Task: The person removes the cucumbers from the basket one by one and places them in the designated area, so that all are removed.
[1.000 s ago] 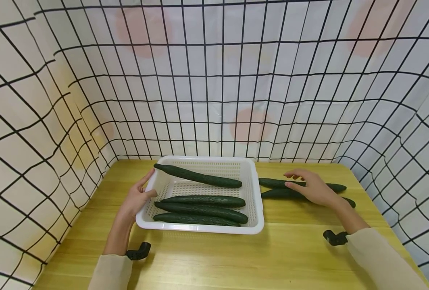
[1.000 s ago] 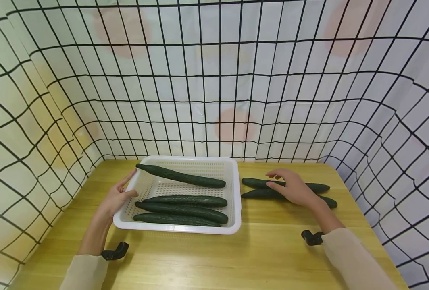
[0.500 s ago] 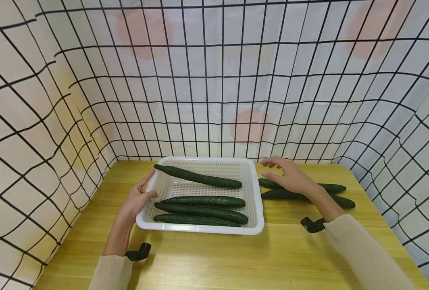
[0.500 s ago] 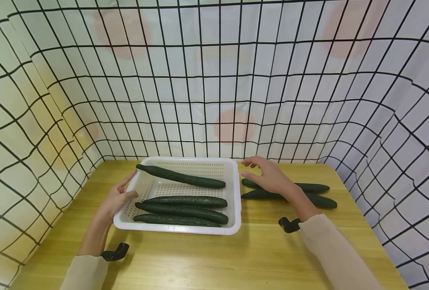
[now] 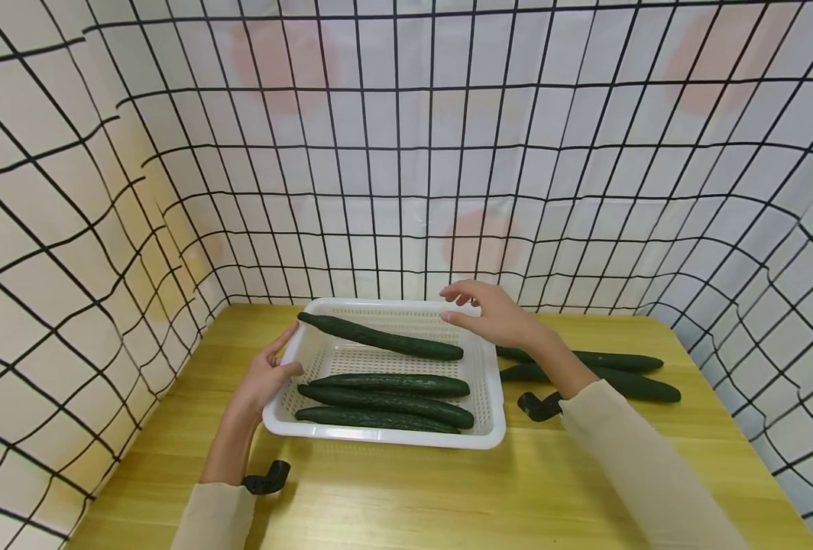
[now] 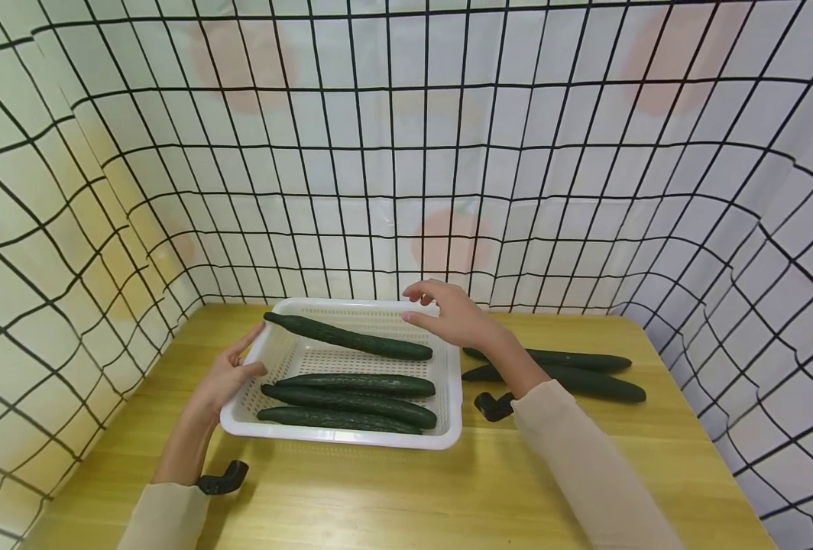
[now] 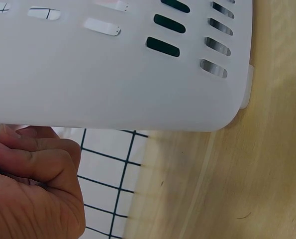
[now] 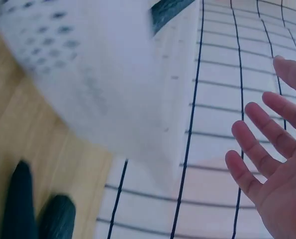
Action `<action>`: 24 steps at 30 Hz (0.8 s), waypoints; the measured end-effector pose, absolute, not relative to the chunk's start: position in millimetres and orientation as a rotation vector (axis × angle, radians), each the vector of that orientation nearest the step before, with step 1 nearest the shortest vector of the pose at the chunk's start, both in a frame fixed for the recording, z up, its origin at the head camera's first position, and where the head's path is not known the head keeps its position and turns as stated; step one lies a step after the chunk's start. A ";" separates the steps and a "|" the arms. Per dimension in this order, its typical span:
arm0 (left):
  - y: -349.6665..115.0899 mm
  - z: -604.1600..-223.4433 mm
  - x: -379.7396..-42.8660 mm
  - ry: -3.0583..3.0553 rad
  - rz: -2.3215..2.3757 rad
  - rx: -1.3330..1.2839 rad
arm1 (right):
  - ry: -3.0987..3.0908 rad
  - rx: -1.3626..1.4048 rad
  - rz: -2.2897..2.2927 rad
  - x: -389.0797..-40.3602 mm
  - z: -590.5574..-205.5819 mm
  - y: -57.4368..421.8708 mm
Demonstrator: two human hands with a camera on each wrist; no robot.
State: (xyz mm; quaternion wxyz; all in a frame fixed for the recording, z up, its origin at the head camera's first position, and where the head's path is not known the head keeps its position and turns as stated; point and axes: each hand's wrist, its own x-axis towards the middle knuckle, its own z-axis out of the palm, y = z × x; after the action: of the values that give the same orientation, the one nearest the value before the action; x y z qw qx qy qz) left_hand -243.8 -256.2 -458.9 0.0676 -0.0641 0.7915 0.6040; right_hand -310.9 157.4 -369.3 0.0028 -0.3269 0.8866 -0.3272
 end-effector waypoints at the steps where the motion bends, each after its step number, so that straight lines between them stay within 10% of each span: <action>1: -256.2 -459.3 -243.7 2.391 1.817 -0.190 | 2.775 -1.025 -1.024 -311.3 -368.5 152.4; 24: -249.6 -440.5 -235.6 2.350 1.851 -0.192 | 2.557 -0.969 -0.786 -336.2 -402.8 75.2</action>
State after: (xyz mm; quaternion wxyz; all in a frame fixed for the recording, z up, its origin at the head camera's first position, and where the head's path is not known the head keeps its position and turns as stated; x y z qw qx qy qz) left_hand -235.6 -249.6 -440.5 0.0721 -0.0640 0.7819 0.6159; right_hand -336.2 75.2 -402.8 0.1478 -0.3368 0.8888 -0.2733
